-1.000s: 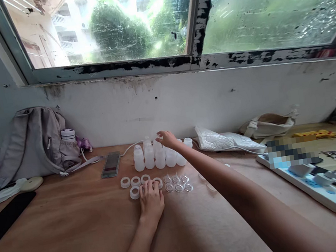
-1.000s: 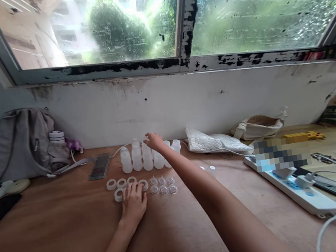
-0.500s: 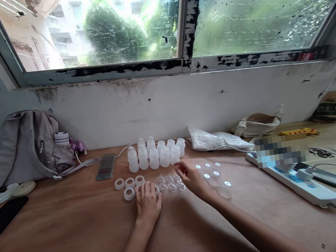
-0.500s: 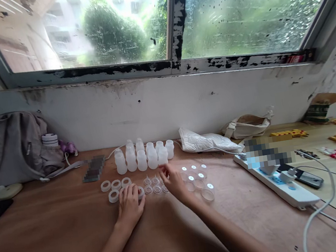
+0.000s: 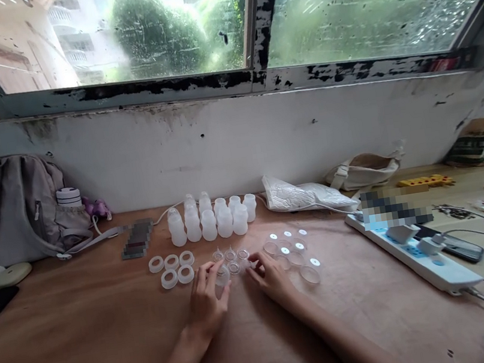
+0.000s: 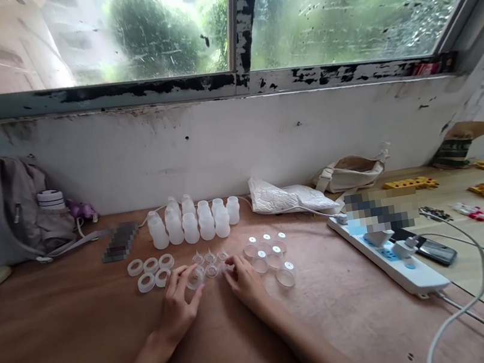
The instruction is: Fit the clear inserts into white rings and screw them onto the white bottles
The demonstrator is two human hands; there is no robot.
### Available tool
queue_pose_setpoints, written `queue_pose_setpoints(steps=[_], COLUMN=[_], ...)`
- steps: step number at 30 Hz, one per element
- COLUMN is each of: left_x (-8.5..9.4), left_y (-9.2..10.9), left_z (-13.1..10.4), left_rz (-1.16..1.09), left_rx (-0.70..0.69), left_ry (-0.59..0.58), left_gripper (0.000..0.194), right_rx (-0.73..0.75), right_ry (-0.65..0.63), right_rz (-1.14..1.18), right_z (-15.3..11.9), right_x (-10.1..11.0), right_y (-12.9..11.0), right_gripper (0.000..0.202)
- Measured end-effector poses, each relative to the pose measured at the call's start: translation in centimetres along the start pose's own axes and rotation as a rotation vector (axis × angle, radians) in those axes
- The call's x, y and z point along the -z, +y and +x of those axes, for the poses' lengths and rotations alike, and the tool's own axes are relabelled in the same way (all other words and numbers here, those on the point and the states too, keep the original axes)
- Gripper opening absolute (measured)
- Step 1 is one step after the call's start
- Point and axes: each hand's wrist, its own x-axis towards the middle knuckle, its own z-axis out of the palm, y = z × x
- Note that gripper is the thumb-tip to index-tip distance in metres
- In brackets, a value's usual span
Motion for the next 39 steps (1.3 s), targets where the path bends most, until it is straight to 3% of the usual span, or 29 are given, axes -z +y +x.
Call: queue_pose_setpoints(steps=[5,11,19,27,30,39], left_x=[-0.3,-0.2,-0.4,-0.5,-0.4,-0.4], left_y=[0.4,0.7,1.0,0.9,0.9,0.8], left_z=[-0.4,-0.6,-0.8,-0.9,-0.8,-0.8], left_rz=[-0.075,-0.109,-0.211,-0.206,-0.189,-0.214], left_rx=[-0.155,-0.177,-0.166,-0.185,-0.214,-0.137], left_ry=[-0.032,-0.080,-0.141,-0.159,-0.161,-0.168], left_gripper=[0.036,0.037,0.036,0.039,0.041,0.041], right_rx=[0.144,0.270,0.002,-0.250,-0.287,-0.170], right_ry=[0.017,-0.001,-0.078,-0.238,-0.219,-0.086], right_rz=[-0.006,0.058,0.535,1.041,1.054,0.842], right_z=[-1.0,-1.9,-2.1,-1.6,-1.4,-1.2], right_x=[0.1,-0.3,0.2,0.5,0.5,0.8], right_y=[-1.3,-2.9,-4.2,-4.4,-4.4,-4.5], right_gripper=[0.014,0.020,0.022,0.021,0.018,0.012])
